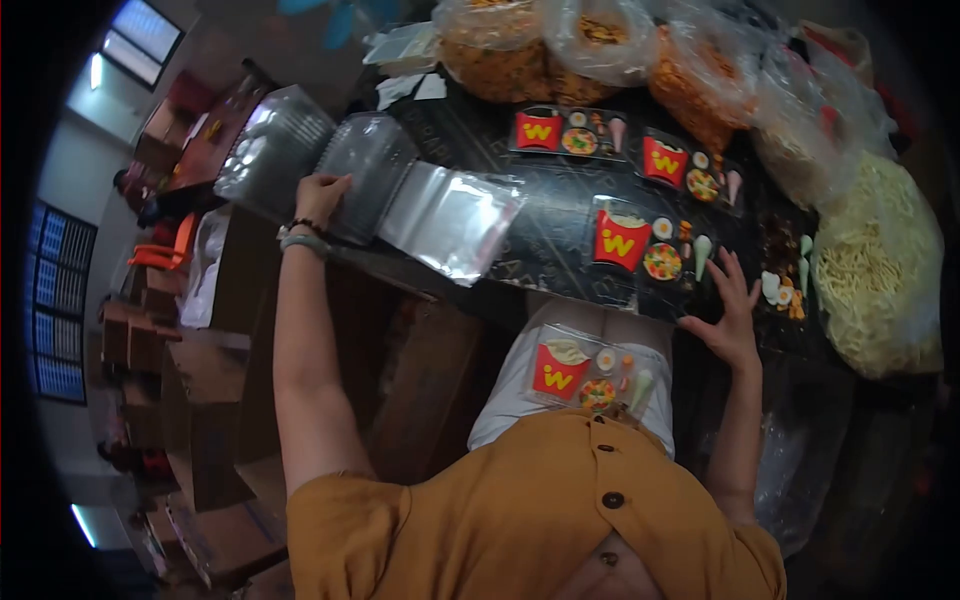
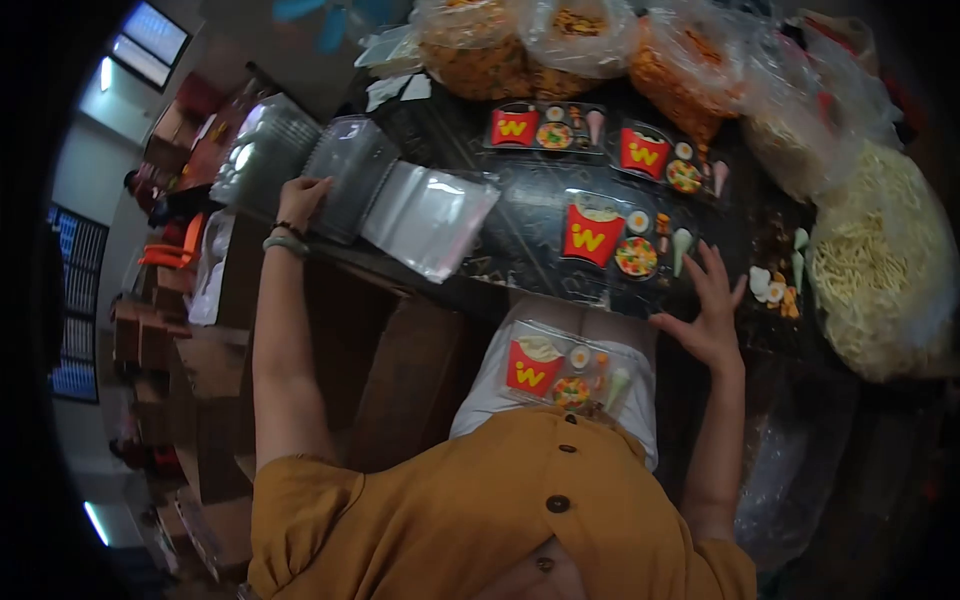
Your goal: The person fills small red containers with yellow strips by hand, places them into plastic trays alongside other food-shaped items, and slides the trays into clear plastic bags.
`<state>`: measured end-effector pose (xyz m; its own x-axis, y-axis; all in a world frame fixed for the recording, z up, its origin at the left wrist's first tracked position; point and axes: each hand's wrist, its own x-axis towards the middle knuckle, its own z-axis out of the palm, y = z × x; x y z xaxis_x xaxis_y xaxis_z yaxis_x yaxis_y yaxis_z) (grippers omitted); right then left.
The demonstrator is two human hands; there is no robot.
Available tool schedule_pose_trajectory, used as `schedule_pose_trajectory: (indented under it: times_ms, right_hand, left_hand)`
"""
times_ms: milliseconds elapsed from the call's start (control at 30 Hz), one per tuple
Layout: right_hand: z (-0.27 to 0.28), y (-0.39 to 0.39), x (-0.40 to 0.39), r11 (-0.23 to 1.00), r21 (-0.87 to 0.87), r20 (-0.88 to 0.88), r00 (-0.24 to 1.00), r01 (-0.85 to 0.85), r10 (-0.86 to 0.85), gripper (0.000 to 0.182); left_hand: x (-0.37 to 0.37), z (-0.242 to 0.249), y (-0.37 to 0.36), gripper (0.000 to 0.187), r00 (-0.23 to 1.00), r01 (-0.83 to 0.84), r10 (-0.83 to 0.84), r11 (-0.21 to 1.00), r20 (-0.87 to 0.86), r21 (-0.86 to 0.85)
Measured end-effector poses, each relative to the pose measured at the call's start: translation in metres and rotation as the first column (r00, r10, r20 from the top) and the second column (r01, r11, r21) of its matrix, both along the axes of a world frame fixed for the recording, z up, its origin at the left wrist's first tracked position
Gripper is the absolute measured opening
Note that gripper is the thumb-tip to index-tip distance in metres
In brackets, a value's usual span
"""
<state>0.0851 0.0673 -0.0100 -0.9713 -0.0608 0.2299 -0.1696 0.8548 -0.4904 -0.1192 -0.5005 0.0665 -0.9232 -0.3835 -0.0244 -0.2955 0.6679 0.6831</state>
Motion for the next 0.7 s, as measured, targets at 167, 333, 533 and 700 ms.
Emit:
schedule_pose_trajectory:
  times_ms: [167, 333, 533, 700]
  right_hand:
    - [0.004, -0.013, -0.005, 1.000, -0.011, -0.004, 1.000, -0.012, 0.012, 0.079]
    - [0.011, -0.031, -0.011, 0.997, -0.031, -0.020, 0.997, -0.077, 0.077, 0.069]
    - [0.012, -0.045, -0.029, 0.994, -0.048, -0.049, 0.994, -0.098, 0.096, 0.052]
    - [0.003, -0.053, -0.069, 0.982, -0.167, -0.185, 0.981, -0.086, 0.054, 0.027]
  left_hand:
    - [-0.003, 0.001, -0.001, 0.026, 0.997, 0.073, -0.072, 0.997, 0.015, -0.026]
    - [-0.005, 0.001, 0.001, 0.019, 0.992, 0.106, -0.103, 0.994, 0.069, -0.030]
    - [-0.003, -0.005, 0.000, 0.022, 0.952, 0.222, -0.305, 0.751, -0.028, -0.622]
    - [0.005, 0.016, 0.016, 0.018, 0.966, 0.092, -0.244, 0.634, -0.086, -0.768]
